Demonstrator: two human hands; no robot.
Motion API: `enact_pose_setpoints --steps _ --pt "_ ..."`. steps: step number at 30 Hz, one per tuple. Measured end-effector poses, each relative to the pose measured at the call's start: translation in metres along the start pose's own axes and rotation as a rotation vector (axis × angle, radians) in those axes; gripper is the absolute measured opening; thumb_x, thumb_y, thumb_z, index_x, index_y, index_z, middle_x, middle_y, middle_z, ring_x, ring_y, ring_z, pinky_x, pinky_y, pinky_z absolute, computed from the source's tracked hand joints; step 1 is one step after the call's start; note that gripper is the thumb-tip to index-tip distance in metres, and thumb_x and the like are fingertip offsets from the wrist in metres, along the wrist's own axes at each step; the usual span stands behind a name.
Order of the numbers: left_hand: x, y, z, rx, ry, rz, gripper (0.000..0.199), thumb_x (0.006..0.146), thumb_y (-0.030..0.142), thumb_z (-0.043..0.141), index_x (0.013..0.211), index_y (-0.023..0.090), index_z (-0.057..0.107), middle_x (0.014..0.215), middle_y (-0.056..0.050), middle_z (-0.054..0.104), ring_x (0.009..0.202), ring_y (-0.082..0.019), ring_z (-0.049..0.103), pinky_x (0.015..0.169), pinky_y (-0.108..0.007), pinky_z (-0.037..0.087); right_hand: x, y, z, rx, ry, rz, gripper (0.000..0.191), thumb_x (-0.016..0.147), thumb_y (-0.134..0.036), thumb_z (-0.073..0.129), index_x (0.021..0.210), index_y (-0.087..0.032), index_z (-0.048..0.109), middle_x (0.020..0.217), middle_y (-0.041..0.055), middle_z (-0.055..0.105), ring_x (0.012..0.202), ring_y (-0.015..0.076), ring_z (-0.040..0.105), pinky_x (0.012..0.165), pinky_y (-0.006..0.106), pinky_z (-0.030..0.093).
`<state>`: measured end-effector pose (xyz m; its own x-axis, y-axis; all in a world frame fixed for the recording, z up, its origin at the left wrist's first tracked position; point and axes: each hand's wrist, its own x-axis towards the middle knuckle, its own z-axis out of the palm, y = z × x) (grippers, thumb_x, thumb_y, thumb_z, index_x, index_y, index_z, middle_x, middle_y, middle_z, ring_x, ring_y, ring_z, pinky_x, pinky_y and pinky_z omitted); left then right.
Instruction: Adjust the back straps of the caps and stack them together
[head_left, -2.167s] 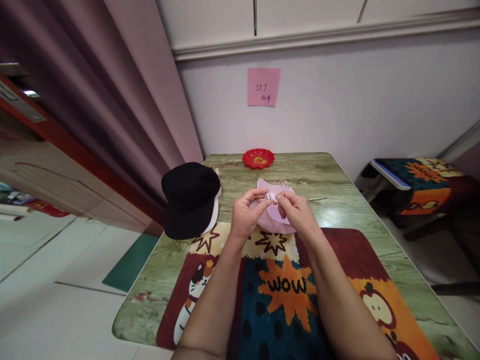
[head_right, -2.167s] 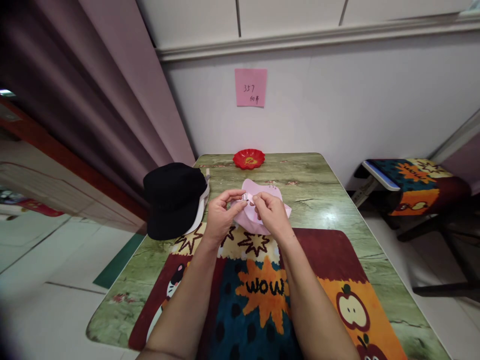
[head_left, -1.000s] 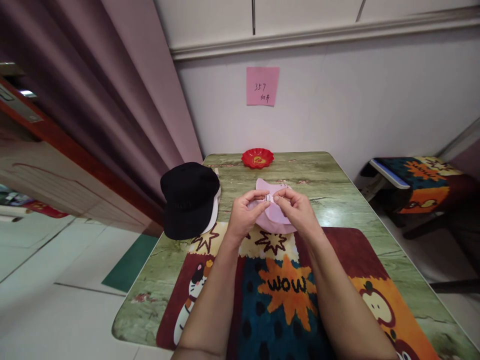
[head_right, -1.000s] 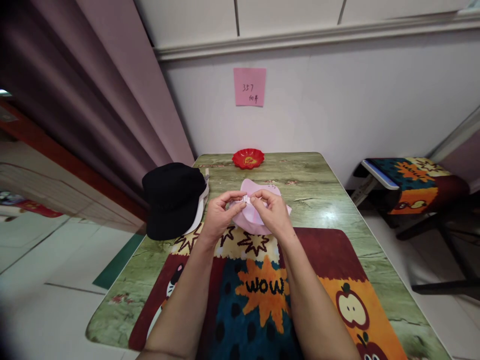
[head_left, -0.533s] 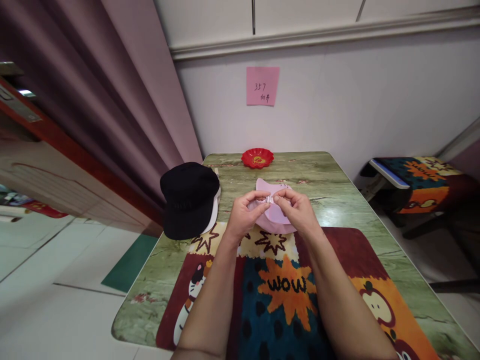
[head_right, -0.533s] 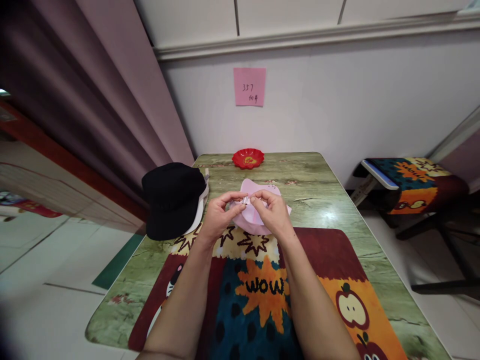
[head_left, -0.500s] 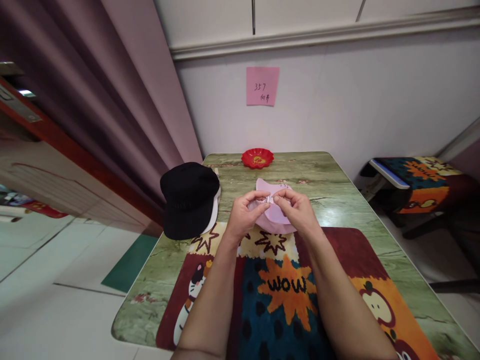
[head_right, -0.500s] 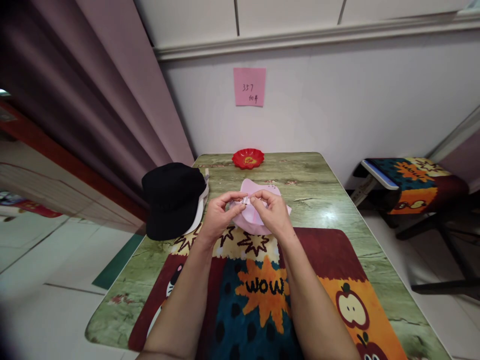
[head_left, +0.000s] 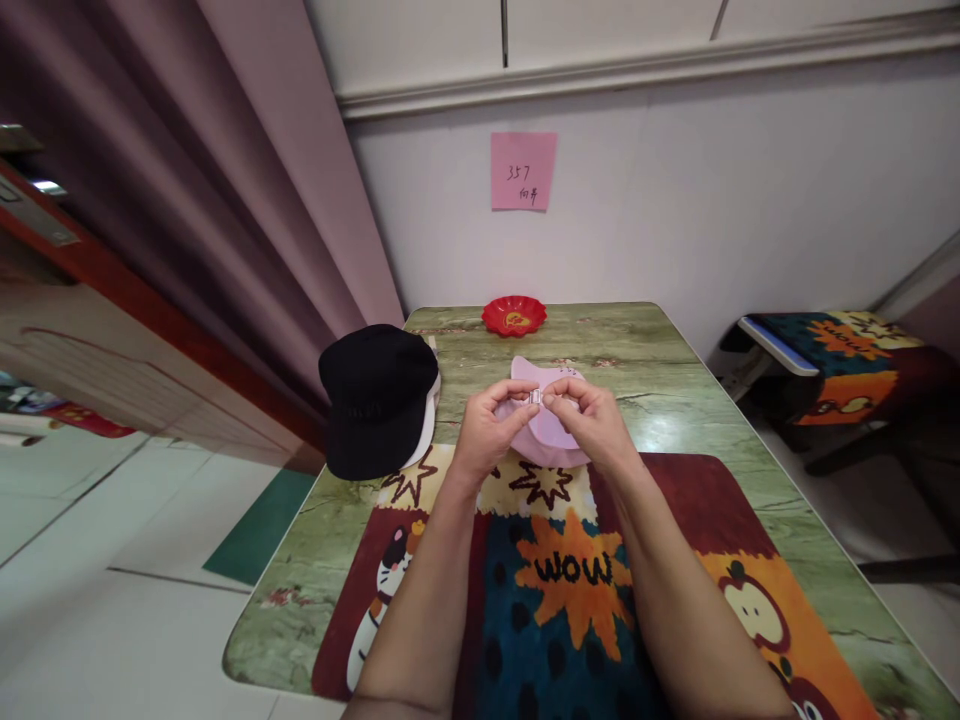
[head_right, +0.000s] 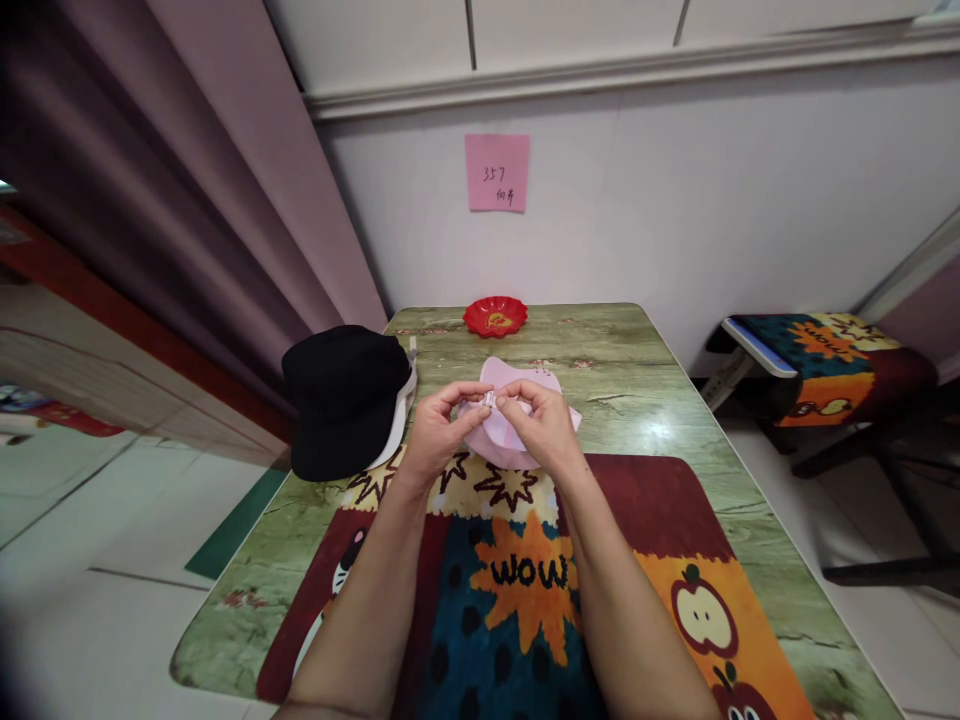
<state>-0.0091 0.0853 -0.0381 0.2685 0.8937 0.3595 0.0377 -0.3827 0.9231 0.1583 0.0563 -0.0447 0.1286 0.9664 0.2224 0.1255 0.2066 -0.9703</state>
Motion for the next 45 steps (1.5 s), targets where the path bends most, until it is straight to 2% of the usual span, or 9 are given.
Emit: enact_pose_setpoints --steps 10,14,24,34,38,41,45 --pt "0.0 -0.0005 0.0 -0.02 0.0 -0.015 0.025 0.078 0.028 0.079 0.1 0.018 0.078 0.095 -0.006 0.076 0.089 -0.019 0.067 0.086 -0.032 0.053 -0.0001 0.0001 0.0011 -0.022 0.025 -0.014 0.017 0.083 -0.038 0.067 0.082 -0.022 0.071 0.07 0.0 0.063 0.061 0.0149 0.052 0.056 0.027 0.035" --pt "-0.0005 -0.0011 -0.0017 -0.012 -0.012 -0.026 0.025 0.078 0.029 0.079 0.1 0.018 0.078 0.095 -0.006 0.076 0.089 -0.02 0.067 0.086 -0.032 0.052 0.0004 0.0025 0.0021 -0.014 -0.017 -0.019 0.02 0.085 -0.042 0.066 0.084 -0.022 0.071 0.071 0.0004 0.063 0.062 0.0154 0.053 0.056 0.027 0.036" --pt "-0.0004 0.0014 -0.0022 0.034 -0.025 -0.013 0.024 0.077 0.028 0.078 0.099 0.017 0.078 0.093 -0.006 0.077 0.088 -0.02 0.068 0.085 -0.032 0.053 -0.0005 -0.003 0.002 0.02 -0.043 0.032 0.026 0.083 -0.046 0.065 0.076 -0.02 0.067 0.059 -0.0032 0.052 0.055 0.0122 0.043 0.055 0.027 0.034" --pt "-0.0005 0.0018 -0.0004 0.017 -0.059 -0.018 0.022 0.077 0.025 0.077 0.097 0.017 0.076 0.095 -0.007 0.077 0.09 -0.02 0.069 0.085 -0.032 0.053 -0.0002 -0.0022 0.0049 0.019 -0.035 0.026 0.03 0.086 -0.049 0.06 0.073 -0.021 0.059 0.057 -0.0043 0.047 0.053 0.0124 0.042 0.053 0.027 0.034" --pt "-0.0006 0.0018 0.0008 -0.02 -0.029 -0.045 0.034 0.075 0.026 0.081 0.106 0.019 0.07 0.087 -0.002 0.073 0.084 -0.017 0.067 0.084 -0.029 0.051 -0.0015 -0.0022 0.0054 0.041 -0.041 0.019 0.03 0.089 -0.047 0.057 0.073 -0.022 0.057 0.057 -0.0045 0.045 0.054 0.0125 0.043 0.054 0.027 0.035" --pt "-0.001 0.0042 0.0021 -0.048 -0.003 -0.038 0.028 0.075 0.033 0.082 0.092 0.019 0.065 0.08 0.001 0.068 0.077 -0.014 0.064 0.078 -0.026 0.05 -0.0029 -0.0022 0.0059 0.017 -0.055 0.008 0.03 0.091 -0.046 0.056 0.074 -0.022 0.059 0.057 -0.0043 0.046 0.054 0.0129 0.043 0.055 0.028 0.035" --pt "-0.0014 0.0075 0.0025 0.042 -0.027 -0.007 0.023 0.081 0.035 0.075 0.071 0.018 0.062 0.072 0.0 0.063 0.071 -0.014 0.058 0.072 -0.027 0.046 -0.0033 -0.002 0.0064 -0.065 -0.077 -0.009 0.029 0.094 -0.045 0.054 0.079 -0.021 0.062 0.059 -0.0031 0.05 0.055 0.0137 0.046 0.056 0.028 0.037"
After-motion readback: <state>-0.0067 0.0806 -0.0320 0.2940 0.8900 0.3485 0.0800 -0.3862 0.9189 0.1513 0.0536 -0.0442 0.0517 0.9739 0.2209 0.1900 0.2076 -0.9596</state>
